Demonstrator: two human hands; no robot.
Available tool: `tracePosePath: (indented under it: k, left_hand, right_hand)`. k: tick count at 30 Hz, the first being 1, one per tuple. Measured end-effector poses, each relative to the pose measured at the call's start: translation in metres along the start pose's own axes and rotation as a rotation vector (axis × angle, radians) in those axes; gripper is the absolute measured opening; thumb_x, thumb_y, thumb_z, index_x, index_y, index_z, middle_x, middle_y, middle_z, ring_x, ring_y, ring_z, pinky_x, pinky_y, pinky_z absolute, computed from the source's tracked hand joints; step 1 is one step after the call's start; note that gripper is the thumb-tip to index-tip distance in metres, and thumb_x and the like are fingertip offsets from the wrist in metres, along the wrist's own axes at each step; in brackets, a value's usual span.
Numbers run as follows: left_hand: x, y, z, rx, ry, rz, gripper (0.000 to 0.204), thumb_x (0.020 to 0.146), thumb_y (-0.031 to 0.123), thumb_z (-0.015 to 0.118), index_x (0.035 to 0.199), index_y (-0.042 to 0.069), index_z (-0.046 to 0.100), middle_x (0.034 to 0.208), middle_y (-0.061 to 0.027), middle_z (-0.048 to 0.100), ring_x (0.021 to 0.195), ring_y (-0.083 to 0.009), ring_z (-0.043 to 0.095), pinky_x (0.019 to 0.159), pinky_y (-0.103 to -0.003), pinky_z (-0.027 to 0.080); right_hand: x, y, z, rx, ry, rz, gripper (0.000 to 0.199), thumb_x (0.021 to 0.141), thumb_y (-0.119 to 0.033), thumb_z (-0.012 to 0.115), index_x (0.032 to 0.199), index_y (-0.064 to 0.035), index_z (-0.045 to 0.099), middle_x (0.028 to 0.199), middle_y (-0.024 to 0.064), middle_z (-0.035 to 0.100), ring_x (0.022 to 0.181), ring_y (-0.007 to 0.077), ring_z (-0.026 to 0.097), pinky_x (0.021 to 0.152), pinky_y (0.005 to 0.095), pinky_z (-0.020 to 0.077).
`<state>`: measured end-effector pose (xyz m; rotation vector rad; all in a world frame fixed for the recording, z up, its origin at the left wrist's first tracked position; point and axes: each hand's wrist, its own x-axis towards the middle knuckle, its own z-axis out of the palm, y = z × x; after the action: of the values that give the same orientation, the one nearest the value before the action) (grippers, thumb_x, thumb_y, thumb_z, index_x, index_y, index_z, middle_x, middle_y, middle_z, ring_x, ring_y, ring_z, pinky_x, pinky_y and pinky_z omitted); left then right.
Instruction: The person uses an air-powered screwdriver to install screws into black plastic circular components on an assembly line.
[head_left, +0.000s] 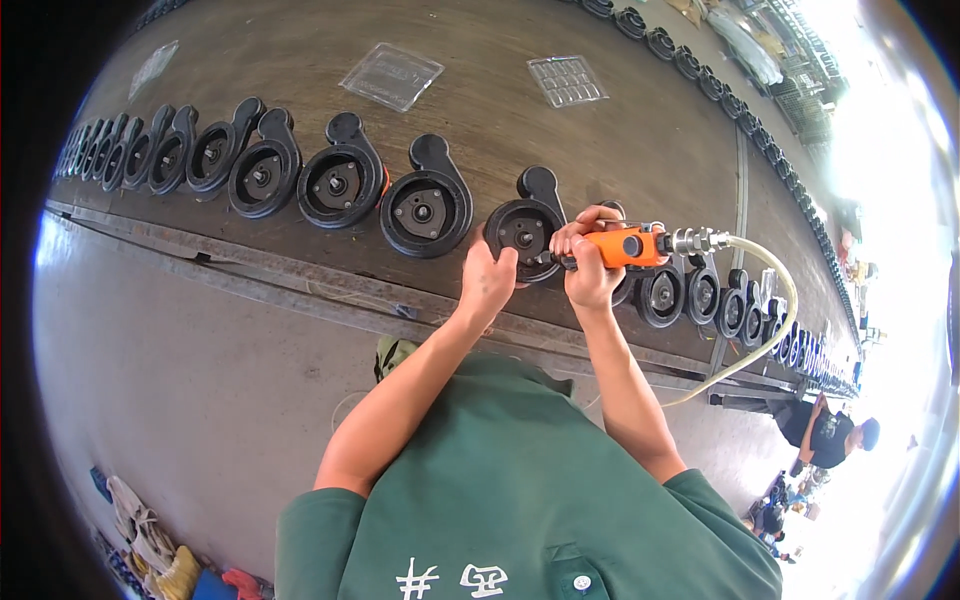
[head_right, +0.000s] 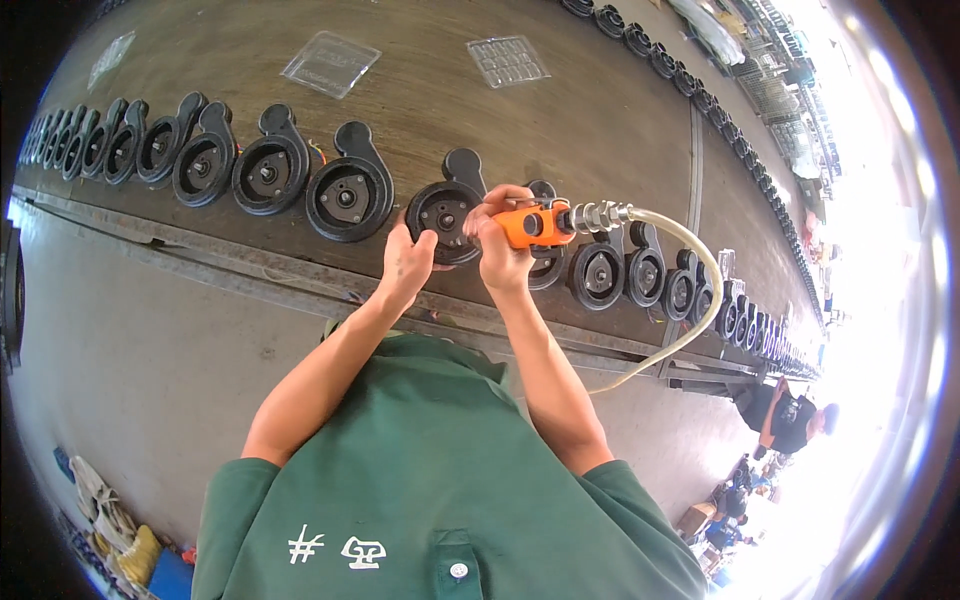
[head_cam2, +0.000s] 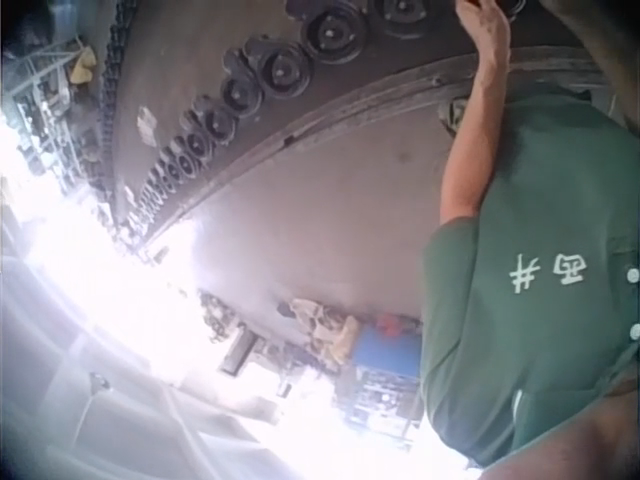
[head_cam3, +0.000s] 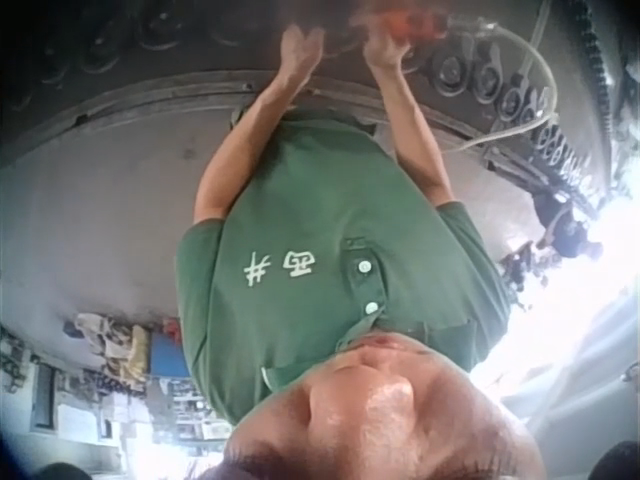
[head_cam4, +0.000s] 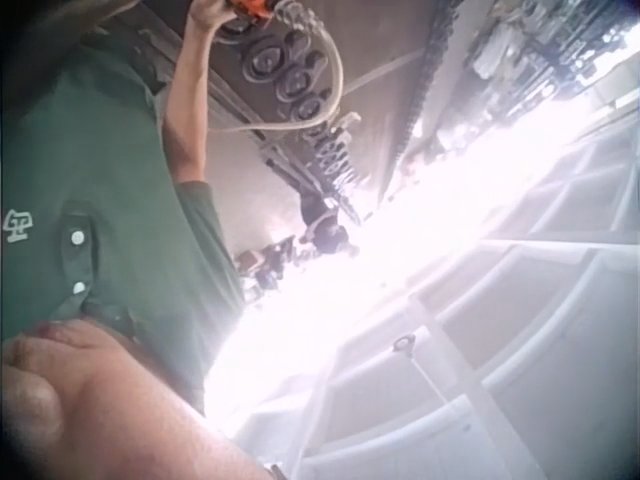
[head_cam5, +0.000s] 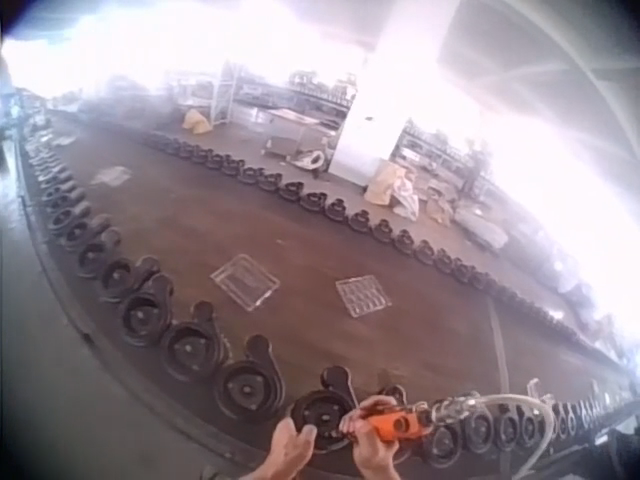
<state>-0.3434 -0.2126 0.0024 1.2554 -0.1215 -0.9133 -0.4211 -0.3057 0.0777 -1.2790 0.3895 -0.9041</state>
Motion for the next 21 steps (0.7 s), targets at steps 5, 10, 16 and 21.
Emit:
tracePosePath:
  k: [5, 10, 16, 21]
  left_hand:
    - [-0.006, 0.013, 0.003, -0.009, 0.022, -0.055, 0.049, 0.088, 0.004, 0.052, 0.136, -0.003, 0.045, 0.117, -0.0193, 0.062, 0.090, -0.0266, 0.070, 0.059, -0.037, 0.066]
    - [-0.001, 0.006, 0.001, -0.010, 0.009, -0.021, 0.049, 0.088, 0.004, 0.053, 0.136, -0.003, 0.045, 0.116, -0.0187, 0.062, 0.091, -0.0263, 0.069, 0.060, -0.037, 0.066]
    - [-0.003, 0.008, 0.001, 0.002, 0.023, -0.040, 0.048, 0.088, 0.004, 0.053, 0.134, -0.003, 0.047, 0.115, -0.0195, 0.063, 0.092, -0.0274, 0.069, 0.062, -0.037, 0.066]
    - [-0.005, 0.009, 0.001, 0.052, 0.060, 0.005, 0.047, 0.087, 0.005, 0.055, 0.134, -0.002, 0.049, 0.116, -0.0214, 0.064, 0.096, -0.0294, 0.069, 0.074, -0.039, 0.062]
  right_hand:
    - [-0.009, 0.005, -0.001, -0.021, 0.002, 0.024, 0.024, 0.083, 0.000, 0.050, 0.107, -0.0022, 0.045, 0.073, 0.0046, 0.051, 0.065, 0.0152, 0.052, 0.065, 0.0339, 0.0493]
    - [-0.008, 0.001, 0.000, -0.026, -0.023, -0.028, 0.023, 0.083, 0.000, 0.050, 0.105, -0.0024, 0.046, 0.073, 0.0043, 0.050, 0.065, 0.0150, 0.051, 0.065, 0.0341, 0.0493]
    - [-0.006, 0.003, -0.003, -0.016, -0.046, -0.003, 0.022, 0.083, 0.000, 0.050, 0.105, -0.0025, 0.047, 0.073, 0.0040, 0.050, 0.065, 0.0148, 0.051, 0.066, 0.0337, 0.0491]
    - [-0.013, 0.002, -0.002, -0.153, -0.185, -0.044, 0.019, 0.081, 0.002, 0.054, 0.098, -0.0029, 0.045, 0.072, 0.0086, 0.053, 0.063, 0.0167, 0.052, 0.064, 0.0329, 0.0494]
